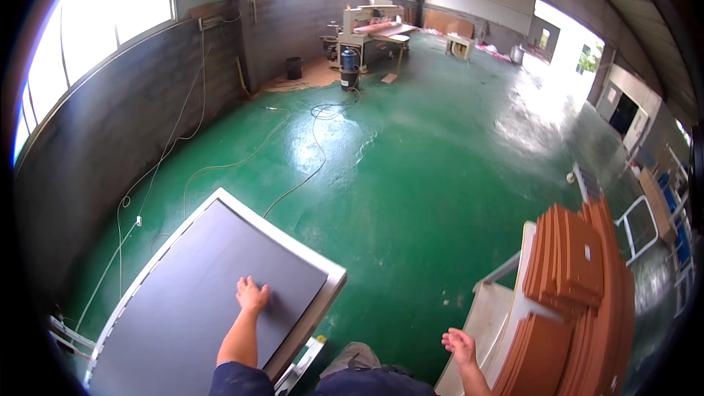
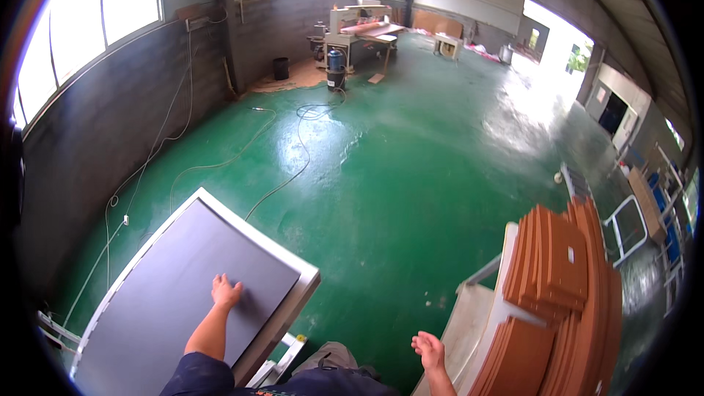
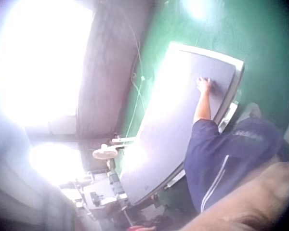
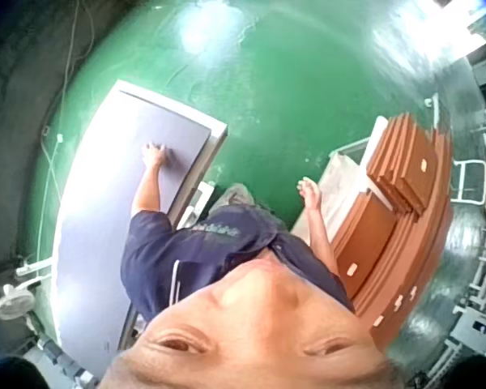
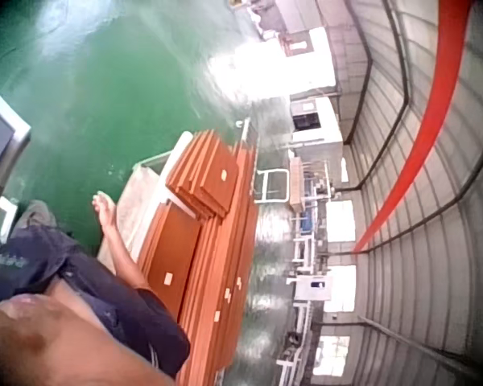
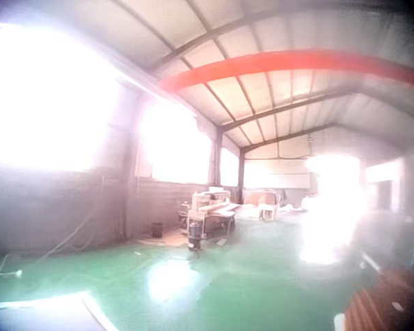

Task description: The person places long wooden planks onto a large gray panel, aligns them, and uses a small metal tool to mark or adjust the edges. The person then stacks the finished planks on a nearby rack.

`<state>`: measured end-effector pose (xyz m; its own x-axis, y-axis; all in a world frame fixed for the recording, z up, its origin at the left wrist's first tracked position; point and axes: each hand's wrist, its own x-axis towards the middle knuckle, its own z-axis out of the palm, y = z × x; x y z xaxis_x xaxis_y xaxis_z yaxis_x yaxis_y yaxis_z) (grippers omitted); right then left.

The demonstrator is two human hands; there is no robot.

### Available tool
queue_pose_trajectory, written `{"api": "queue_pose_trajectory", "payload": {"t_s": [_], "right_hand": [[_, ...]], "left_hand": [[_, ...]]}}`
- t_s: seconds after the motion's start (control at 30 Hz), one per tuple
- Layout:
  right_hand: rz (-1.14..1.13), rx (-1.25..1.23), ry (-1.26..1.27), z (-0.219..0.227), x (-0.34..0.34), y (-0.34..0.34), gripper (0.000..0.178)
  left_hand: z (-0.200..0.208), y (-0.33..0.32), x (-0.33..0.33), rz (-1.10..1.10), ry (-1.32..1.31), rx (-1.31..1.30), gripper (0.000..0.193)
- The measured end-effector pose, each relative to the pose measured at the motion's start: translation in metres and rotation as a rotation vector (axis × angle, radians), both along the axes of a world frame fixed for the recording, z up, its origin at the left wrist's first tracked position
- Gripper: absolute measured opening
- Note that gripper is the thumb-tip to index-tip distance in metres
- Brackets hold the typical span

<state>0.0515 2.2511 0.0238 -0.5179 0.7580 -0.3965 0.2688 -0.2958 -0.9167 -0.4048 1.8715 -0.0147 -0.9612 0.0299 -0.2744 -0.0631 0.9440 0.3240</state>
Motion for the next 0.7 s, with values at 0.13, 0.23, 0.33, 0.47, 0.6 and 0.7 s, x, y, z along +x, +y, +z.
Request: {"api": "queue_pose_trajectory", "payload": {"t_s": [0.13,0.23,0.33,0.47,0.6,0.7], "right_hand": [[0.318,0.301,0.070,0.041,-0.162,0.145,0.038],[0.370,0.358,-0.004,0.029,-0.264,0.227,0.036],[0.338,0.174,-0.193,-0.058,-0.312,0.301,0.034],[1.030,-0.067,-0.544,-0.104,-0.338,0.408,0.018],[1.367,0.188,-0.973,-0.146,-0.405,0.449,0.031],[1.708,0.422,-0.987,-0.194,-0.517,0.511,0.041]], "left_hand": [[-0.003,-0.008,-0.056,0.260,0.054,-0.086,0.078],[0.001,0.019,-0.107,0.467,0.088,-0.161,0.077],[0.009,0.056,-0.185,0.477,0.120,-0.205,0.080],[0.005,0.079,-0.227,0.511,0.114,-0.270,0.084],[0.004,0.080,-0.233,0.521,0.110,-0.273,0.087],[0.030,0.083,-0.223,0.624,0.079,-0.281,0.087]]}}
